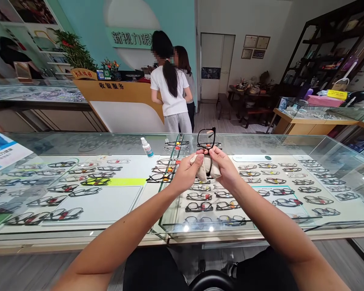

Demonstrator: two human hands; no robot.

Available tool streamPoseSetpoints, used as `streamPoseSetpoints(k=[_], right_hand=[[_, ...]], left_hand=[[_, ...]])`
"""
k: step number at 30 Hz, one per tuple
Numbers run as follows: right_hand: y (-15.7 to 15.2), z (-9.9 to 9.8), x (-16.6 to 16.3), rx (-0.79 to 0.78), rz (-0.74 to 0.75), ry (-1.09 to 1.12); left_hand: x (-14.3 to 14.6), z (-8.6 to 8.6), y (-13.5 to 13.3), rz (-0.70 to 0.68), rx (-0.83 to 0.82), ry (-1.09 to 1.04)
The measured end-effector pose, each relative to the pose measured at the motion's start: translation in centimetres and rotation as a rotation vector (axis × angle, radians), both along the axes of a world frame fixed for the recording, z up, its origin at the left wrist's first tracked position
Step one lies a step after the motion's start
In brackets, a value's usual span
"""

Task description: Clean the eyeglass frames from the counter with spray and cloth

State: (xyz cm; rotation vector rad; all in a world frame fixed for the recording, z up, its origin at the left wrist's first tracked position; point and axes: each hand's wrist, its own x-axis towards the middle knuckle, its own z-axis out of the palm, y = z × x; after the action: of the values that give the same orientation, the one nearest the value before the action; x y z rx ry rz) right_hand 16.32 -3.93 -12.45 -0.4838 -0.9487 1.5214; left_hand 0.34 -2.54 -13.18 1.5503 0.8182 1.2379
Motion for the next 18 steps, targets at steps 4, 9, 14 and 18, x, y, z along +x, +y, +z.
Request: streamPoseSetpoints(k=[4, 9, 14, 18], right_hand=[[0.5, 0.4, 0.8, -0.033, -0.002, 0.032], [0.1, 0.2, -0.1, -0.015, 0.006, 0.072], [-0.5, -0.2, -0.9, -0.001, -0.006, 0.036], [-0.4, 0.0, -0.4, 0.024, -0.024, -0.043]], left_hand=[[-0.8, 0.1, 0.2, -0.176, -0.018, 0.063], [-0.2, -0.4, -0.2, -0.107, 0.011, 0.042], [0.5, -0.4, -0.4, 0.024, 0.040, -0.076], [0.4, 0.0, 0.0, 0.098, 0.070, -0.041]])
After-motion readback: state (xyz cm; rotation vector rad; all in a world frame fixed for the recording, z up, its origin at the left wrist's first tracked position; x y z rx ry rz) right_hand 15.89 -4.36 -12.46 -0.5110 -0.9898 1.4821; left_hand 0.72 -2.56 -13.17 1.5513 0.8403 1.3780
